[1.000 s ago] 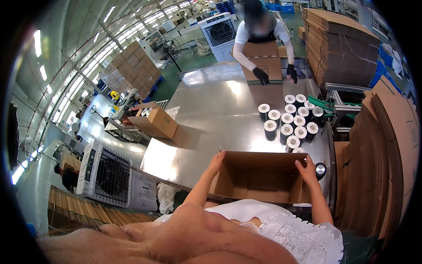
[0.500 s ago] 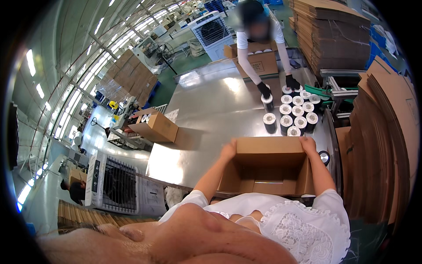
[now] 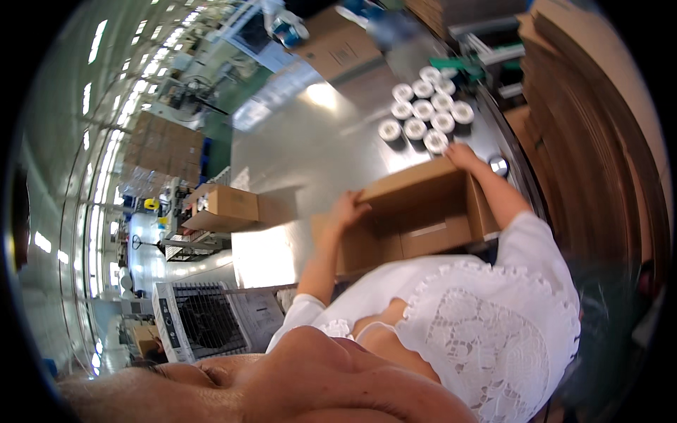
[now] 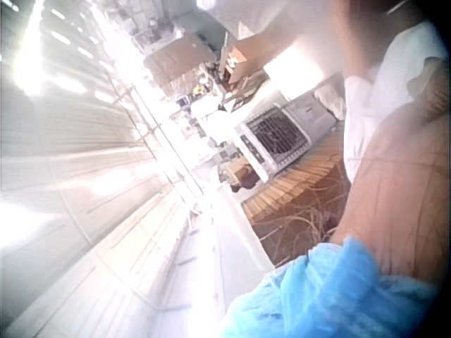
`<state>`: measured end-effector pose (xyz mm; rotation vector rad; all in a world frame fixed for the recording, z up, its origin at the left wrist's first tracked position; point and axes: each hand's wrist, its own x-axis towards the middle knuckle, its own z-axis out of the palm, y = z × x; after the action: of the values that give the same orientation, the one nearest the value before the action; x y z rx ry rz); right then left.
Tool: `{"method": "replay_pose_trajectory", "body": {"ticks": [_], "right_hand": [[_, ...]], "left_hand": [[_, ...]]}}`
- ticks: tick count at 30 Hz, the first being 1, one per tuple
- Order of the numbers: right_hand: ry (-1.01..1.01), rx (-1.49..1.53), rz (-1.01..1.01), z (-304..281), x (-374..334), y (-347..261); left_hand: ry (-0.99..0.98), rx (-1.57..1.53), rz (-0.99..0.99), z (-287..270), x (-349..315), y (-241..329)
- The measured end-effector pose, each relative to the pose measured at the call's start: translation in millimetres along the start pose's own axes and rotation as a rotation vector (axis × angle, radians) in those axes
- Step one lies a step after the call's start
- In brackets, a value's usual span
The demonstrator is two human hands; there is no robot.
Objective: The person repeatedly picks up small cylindrical containers from a metal table and places them into a cardboard box. They arrange the cylinders in rows, close the box flaps, and then retrieve a new empty box to continue the process.
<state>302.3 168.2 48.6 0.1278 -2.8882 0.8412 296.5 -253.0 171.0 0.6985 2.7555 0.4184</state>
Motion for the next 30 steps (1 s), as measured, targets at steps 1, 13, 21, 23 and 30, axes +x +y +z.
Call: {"method": "replay_pose_trajectory", "body": {"ticks": [1, 13, 21, 23, 30], "right_hand": [[-0.107, -0.173, -0.091, -1, 3, -1], [-0.011, 1.015, 0.61, -20, -8, -25], [0.38, 2.271, 0.367, -57, -75, 25], [0.22, 2.305, 0.346, -84, -107, 14], [-0.678, 0.857, 0.886, -51, -315, 14]], "left_hand": [[-0.132, 0.027, -0.04, 1, 8, -10], [-0.21, 0.007, 0.119, 24, 52, 44], [-0.391, -0.033, 0.068, 27, 59, 42], [-0.396, -0.048, 0.041, 12, 53, 57], [-0.291, 0.012, 0.123, 19, 54, 59]]}}
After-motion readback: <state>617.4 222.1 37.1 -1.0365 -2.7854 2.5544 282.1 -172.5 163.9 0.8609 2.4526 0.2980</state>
